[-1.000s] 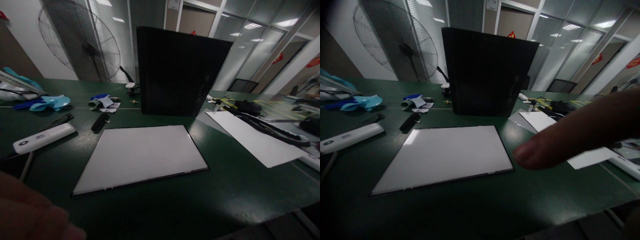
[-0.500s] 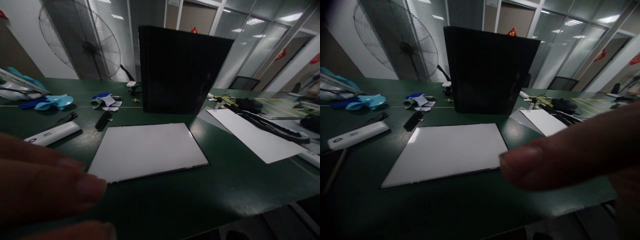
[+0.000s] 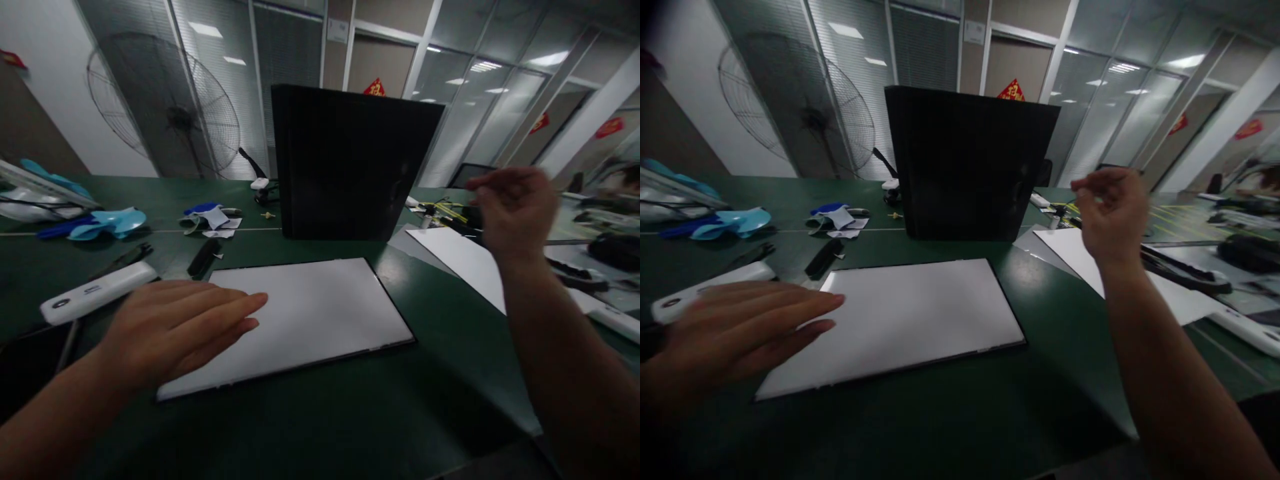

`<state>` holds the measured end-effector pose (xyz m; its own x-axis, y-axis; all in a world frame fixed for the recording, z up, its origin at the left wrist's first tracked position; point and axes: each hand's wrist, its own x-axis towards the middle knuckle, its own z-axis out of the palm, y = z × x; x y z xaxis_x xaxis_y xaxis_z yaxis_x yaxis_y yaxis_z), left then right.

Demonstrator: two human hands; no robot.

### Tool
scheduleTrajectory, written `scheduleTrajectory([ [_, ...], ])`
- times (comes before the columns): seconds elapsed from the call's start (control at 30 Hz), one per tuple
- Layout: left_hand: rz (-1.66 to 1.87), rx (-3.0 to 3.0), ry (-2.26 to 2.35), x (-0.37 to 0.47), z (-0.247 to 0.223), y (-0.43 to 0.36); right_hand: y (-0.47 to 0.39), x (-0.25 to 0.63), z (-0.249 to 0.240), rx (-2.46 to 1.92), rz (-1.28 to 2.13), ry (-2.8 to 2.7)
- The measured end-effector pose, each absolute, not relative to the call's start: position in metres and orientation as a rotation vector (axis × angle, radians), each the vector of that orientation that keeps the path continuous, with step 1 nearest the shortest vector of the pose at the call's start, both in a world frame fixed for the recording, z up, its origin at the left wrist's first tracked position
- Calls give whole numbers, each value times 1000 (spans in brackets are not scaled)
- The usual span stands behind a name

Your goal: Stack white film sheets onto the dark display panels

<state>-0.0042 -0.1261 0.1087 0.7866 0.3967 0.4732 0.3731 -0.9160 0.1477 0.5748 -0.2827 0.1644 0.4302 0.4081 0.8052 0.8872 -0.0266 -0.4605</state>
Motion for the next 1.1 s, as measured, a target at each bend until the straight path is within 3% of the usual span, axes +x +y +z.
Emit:
scheduleTrajectory([
  [0.17, 340, 3064, 997, 27, 71, -63, -274, 609, 69, -2131, -449, -1114],
  [0.33, 169, 3033, 948, -4, 38, -43, -267, 642, 1, -2359, -198, -1402],
  [0.5, -4, 2926, 953, -7, 31, -43, -261, 654, -8, -2563, -160, -1422],
  [0.8, 105, 2833, 917, -12, 19, -34, -259, 644, -23, -2688, -117, -1344],
  [1.1, 171, 2810, 909, -12, 11, -35, -262, 605, 5, -2757, -136, -1248],
])
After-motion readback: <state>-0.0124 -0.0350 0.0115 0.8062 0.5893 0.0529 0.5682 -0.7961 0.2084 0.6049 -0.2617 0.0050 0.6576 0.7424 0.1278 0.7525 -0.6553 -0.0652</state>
